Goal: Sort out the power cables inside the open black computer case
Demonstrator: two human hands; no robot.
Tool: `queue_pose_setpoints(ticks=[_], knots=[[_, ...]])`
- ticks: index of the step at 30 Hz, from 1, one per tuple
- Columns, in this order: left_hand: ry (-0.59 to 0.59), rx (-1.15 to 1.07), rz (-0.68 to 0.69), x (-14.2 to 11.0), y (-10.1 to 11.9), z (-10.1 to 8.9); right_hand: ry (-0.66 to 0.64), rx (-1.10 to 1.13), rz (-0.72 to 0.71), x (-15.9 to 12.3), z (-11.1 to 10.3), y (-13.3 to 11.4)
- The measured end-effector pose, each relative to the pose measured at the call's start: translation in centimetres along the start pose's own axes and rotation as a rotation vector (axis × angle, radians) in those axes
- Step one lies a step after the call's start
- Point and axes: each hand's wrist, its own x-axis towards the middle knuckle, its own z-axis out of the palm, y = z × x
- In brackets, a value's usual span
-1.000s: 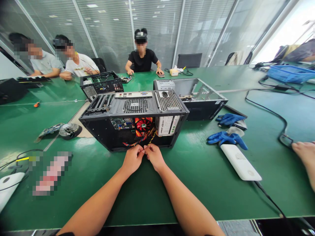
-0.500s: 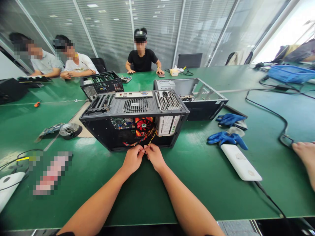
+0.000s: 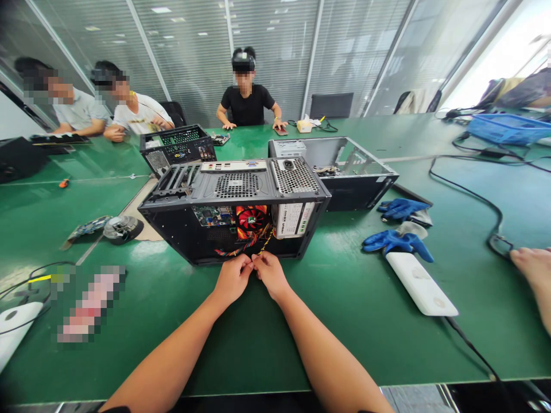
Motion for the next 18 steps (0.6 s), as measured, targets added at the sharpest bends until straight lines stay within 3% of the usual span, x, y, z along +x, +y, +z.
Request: queue_pose_setpoints(ticks=[18], knots=[[0.01, -0.001, 0.007, -0.12, -0.31, 0.17, 0.001, -0.01, -0.004, 0.02, 0.0, 0.02]])
